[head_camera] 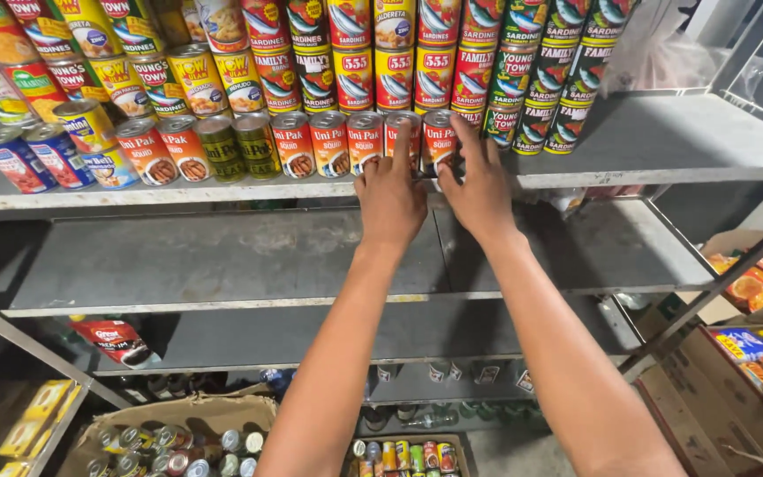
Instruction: Organize canned goods on shelves and in a box in a grocery store environment.
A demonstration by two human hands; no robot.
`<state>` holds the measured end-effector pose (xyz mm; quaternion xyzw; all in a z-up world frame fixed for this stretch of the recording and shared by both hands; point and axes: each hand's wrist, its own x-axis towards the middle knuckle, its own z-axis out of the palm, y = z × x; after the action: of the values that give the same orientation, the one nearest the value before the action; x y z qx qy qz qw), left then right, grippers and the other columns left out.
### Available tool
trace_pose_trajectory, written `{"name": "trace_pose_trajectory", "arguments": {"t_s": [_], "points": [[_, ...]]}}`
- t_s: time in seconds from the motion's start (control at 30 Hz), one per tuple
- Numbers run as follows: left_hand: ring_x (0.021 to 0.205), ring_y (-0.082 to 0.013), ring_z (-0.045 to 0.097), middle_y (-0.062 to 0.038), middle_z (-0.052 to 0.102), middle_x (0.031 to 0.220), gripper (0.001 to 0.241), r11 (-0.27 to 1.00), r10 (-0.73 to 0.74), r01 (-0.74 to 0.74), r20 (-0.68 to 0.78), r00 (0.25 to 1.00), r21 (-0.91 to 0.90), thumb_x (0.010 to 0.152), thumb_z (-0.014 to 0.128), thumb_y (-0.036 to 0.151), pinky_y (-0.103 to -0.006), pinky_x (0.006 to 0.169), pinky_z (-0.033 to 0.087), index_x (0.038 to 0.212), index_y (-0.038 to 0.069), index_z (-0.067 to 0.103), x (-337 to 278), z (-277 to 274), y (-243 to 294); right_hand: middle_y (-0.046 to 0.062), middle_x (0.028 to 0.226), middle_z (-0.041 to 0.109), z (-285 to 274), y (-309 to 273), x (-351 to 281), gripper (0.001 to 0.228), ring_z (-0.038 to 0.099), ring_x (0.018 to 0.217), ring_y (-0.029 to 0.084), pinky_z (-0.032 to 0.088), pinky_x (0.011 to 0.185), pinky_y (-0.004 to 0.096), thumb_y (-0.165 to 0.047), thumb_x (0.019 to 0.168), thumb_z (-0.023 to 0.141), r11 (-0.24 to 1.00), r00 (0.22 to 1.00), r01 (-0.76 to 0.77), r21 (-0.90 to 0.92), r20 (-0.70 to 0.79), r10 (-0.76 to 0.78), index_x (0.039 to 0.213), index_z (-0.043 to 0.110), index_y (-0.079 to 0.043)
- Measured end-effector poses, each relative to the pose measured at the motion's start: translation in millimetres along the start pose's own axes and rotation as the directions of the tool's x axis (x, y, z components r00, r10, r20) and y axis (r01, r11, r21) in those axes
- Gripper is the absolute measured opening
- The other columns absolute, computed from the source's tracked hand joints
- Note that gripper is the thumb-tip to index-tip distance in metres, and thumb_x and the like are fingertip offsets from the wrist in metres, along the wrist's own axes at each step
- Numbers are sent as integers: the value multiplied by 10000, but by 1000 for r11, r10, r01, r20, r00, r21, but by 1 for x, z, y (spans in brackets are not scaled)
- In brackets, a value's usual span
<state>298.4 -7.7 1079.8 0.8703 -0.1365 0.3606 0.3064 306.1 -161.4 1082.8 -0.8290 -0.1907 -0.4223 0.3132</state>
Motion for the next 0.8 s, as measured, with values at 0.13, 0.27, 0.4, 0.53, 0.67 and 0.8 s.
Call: {"name": "trace_pose_trajectory", "arguments": {"t_s": [0.13,0.27,0.4,0.53,0.67,0.8], "points": [[1131,-398,576,-154,678,1120,982,999,0,0,-1,1000,-36,755,764,87,-563,976,400,1587,186,252,-2,-8,5,184,1240,587,-3,-3,-3,747,656,1084,332,554,866,452,-102,882,786,1000,1000,-12,-11,2,12,1543,452,-200],[1137,-409,573,-164,659,1135,880,995,-17,16,-14,1000,-96,750,769,65,-570,950,405,1518,178,355,-2,-11,6,168,1236,588,-3,-3,-3,694,652,1057,316,550,828,427,-94,875,797,999,999,-32,34,-20,33,1485,474,-160],[1076,-426,586,-213,573,1159,683,989,-23,7,-107,994,-150,825,776,101,-548,920,461,1423,131,446,-7,-9,4,150,1220,589,0,1,-9,628,653,966,291,540,799,399,-106,873,823,996,996,-37,76,-76,42,1395,475,-102],[1031,-439,589,-243,525,1139,492,980,-19,-22,-202,979,-199,858,757,75,-530,867,482,1290,80,521,-11,-13,8,123,1154,613,4,12,-13,565,670,936,259,542,818,379,-136,887,838,988,990,-53,148,-124,72,1312,470,-80],[1061,-442,590,-228,534,1206,324,956,22,-90,-241,970,-278,906,745,46,-521,863,475,1145,38,525,-16,-16,6,118,1061,630,-3,10,-16,525,652,925,248,530,813,365,-155,889,879,978,976,-131,165,-151,156,1209,475,-57],[1102,-425,583,-196,546,1235,320,938,107,-187,-271,957,-291,889,726,-37,-515,916,484,1123,37,520,-20,-25,9,97,1059,627,-11,2,-19,506,643,942,206,537,843,334,-130,905,882,963,972,-122,240,-167,165,1203,479,-55]]}}
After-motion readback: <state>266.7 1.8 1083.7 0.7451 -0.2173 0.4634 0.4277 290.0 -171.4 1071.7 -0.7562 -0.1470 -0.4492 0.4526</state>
